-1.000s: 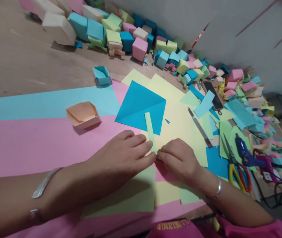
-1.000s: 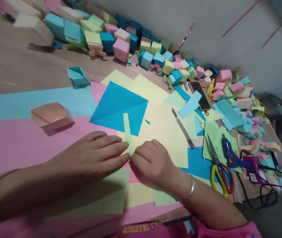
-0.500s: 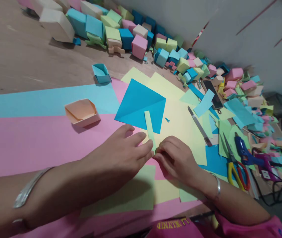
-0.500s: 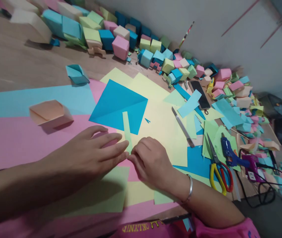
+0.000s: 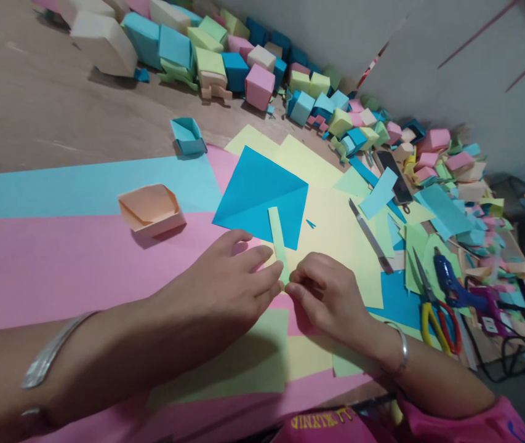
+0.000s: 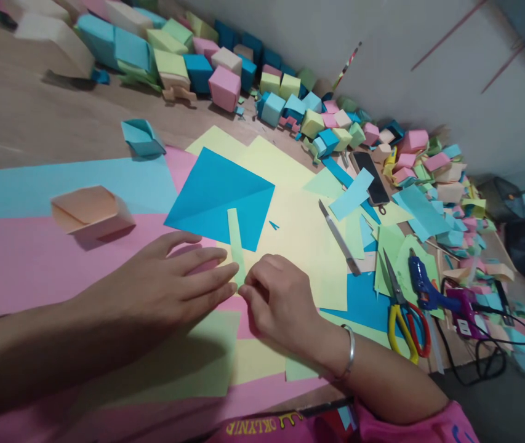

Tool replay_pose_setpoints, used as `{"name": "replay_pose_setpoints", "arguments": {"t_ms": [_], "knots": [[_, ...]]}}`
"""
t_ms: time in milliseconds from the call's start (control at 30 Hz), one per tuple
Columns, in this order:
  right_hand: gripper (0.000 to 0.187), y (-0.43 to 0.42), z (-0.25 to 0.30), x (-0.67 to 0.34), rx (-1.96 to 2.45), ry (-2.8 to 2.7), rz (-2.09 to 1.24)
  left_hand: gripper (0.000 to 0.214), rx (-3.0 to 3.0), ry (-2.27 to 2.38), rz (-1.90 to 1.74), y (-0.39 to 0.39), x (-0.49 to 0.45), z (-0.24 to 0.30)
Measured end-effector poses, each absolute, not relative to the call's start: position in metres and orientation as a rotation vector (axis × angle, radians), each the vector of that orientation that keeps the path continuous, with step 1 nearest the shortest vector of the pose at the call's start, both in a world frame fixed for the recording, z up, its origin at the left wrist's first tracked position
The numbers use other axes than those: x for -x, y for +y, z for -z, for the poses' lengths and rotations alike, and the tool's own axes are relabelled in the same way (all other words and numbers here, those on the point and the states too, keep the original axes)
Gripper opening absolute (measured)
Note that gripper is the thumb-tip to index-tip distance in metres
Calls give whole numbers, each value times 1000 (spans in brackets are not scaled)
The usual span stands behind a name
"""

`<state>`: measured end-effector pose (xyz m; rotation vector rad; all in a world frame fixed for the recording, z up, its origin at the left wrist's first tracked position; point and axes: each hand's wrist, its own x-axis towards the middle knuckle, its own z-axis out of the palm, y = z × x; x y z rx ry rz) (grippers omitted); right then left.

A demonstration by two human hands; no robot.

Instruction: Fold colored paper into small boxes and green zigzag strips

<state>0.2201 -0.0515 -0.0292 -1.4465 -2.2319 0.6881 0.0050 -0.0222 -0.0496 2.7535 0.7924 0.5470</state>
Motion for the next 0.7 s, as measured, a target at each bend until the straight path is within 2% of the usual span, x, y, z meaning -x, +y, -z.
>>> {"name": "replay_pose_setpoints", "arguments": {"t_ms": [100,333,467,533,700], "knots": [[18,-51,30,-220,1436,-2226,-665,27,-2815,647,-540,-21,-5,47],[20,-48,32,-223,1433,-2227,-722,29,-2941,617,-451,-22,-5,44],[15,-50,29,-225,1394,-2311,-671,31,-2966,621,-368,-22,-6,41],[11,-55,27,-227,1347,-2400,-531,32,-2951,618,-388,-22,-7,38],[12,-68,23,-229,1189,-2625,55,32,-2914,639,-331,-22,-9,35]]}}
